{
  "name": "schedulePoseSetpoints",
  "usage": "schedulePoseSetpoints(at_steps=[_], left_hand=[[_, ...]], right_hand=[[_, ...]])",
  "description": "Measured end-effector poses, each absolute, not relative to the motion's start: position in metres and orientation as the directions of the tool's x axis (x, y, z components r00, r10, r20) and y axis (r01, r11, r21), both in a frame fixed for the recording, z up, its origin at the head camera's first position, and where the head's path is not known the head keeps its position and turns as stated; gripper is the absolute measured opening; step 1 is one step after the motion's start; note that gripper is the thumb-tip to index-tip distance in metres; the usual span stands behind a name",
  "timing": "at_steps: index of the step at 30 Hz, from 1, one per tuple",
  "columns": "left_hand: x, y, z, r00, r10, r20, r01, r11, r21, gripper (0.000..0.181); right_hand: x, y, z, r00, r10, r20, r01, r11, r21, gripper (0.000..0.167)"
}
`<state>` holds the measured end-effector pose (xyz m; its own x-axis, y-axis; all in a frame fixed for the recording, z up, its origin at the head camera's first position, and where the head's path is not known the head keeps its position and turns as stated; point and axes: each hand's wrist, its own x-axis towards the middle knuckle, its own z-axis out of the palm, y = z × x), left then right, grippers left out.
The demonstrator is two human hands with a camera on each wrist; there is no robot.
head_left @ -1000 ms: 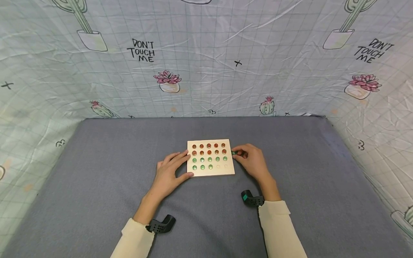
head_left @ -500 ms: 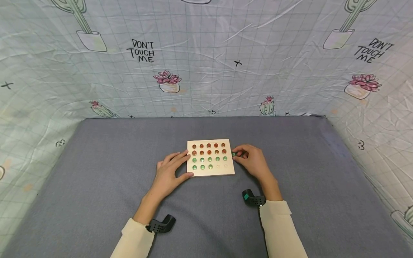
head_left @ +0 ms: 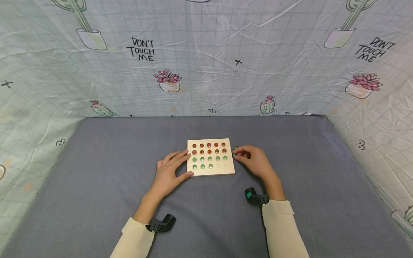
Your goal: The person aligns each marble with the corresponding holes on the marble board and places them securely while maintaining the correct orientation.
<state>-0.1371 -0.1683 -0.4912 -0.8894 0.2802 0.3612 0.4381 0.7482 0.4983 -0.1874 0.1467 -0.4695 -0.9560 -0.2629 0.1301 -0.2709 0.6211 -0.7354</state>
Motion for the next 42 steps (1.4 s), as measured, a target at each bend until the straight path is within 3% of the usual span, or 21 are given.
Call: schedulePoseSetpoints(at_steps=[42], left_hand=[[-0.1361, -0.1685, -0.4902, -0.892, 0.287, 0.35, 0.438, 0.742, 0.507, 0.065]], right_hand=[[-0.1858, 0.1467, -0.4618, -0.965, -0.239, 0.107, -0.236, 0.621, -0.747, 0.015]])
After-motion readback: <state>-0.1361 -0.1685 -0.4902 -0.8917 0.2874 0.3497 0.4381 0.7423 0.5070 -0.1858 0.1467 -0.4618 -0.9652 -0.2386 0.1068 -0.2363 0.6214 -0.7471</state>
